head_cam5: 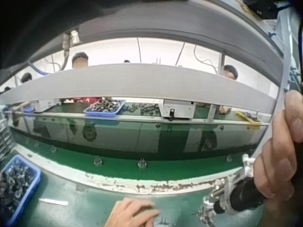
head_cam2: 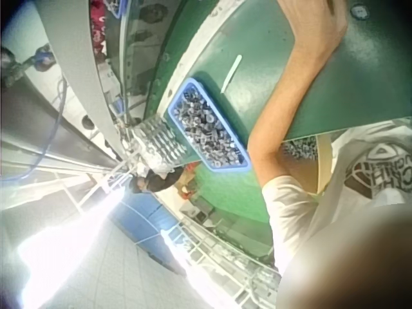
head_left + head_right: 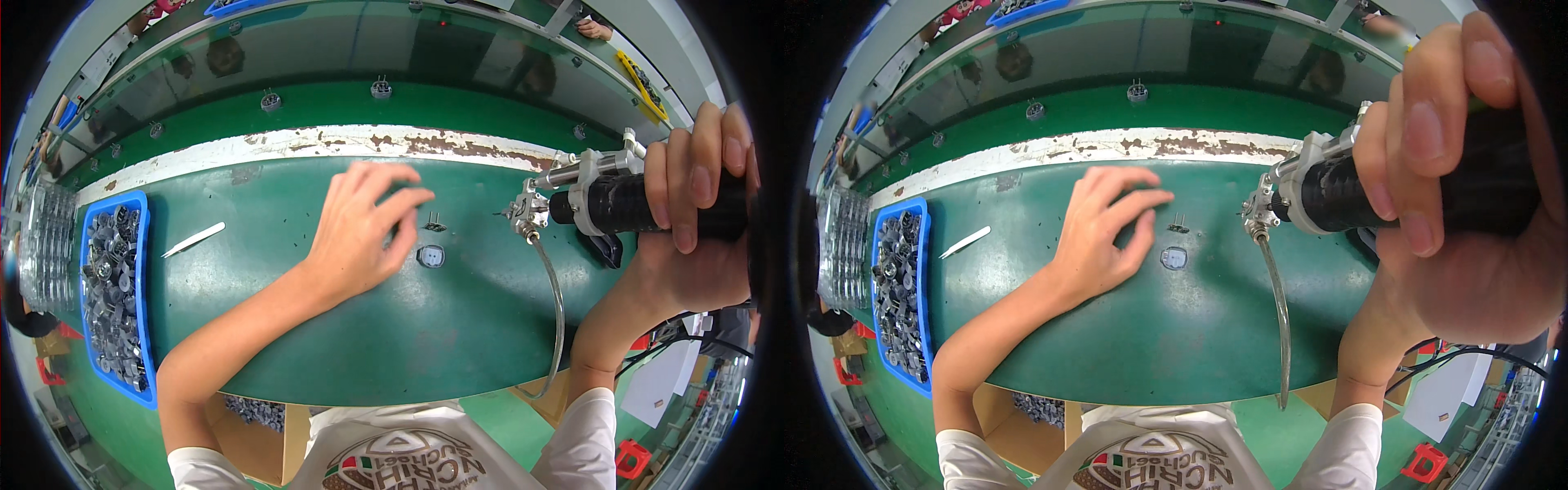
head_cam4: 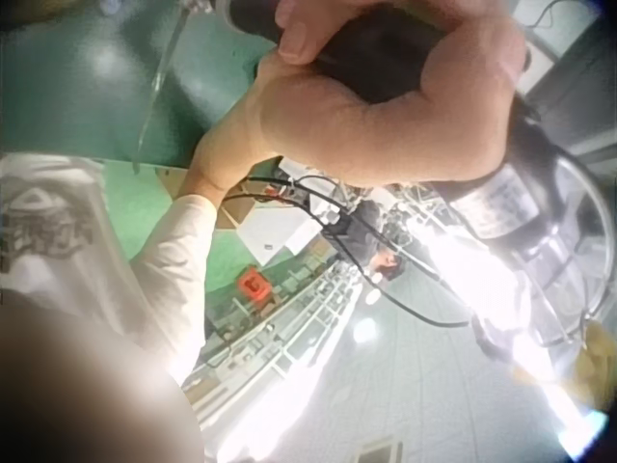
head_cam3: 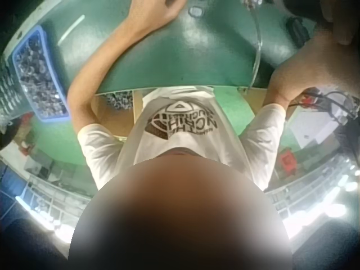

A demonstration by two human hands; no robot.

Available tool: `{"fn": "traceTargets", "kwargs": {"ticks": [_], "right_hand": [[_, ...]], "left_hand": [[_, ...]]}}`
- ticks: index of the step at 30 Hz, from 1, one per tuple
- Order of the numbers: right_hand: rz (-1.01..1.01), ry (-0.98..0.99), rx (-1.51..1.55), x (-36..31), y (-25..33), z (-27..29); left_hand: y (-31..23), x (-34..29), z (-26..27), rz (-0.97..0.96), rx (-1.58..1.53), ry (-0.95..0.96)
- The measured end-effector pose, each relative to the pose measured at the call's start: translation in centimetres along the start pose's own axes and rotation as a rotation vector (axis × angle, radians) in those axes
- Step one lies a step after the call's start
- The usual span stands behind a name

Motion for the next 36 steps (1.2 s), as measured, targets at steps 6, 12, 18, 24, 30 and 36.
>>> {"fn": "traceTargets", "kwargs": {"ticks": [6, 12, 18, 24, 30, 36], "right_hand": [[-0.008, 0.047, -0.065, -0.4, 0.2, 0.6], [-0.043, 0.072, -0.029, 0.2, 0.2, 0.7], [-0.084, 0.218, -0.051, -0.1, 0.1, 1.8], [-0.291, 0.325, -0.458, 1.1, 1.0, -0.2], [-0.379, 0.521, -0.433, 1.0, 3.3, -0.3], [-0.425, 0.045, -0.301, -0.1, 3.1, 4.9]], "left_hand": [[-0.5, 0.0, -0.7, -0.133, -0.044, 0.142], [-2.4, -1.2, 0.8, -0.366, 0.014, 0.071], [-3.0, -2.2, 1.6, -0.505, 0.240, 0.143], [-2.8, -1.9, 1.1, -0.350, 0.123, 0.156], [-2.8, -1.6, 0.0, -0.275, 0.063, 0.125], [-0.3, 0.3, 0.6, -0.233, 0.088, -0.061]]}}
Point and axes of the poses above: each hand's wrist, its own x-axis towards the middle knuckle, its own z-axis out of the back of the hand, y = z × x, the point moved 4 cm from there along x, towards the middle knuckle, and after that the axes turned 9 degrees about x, right-handed, at the moved point
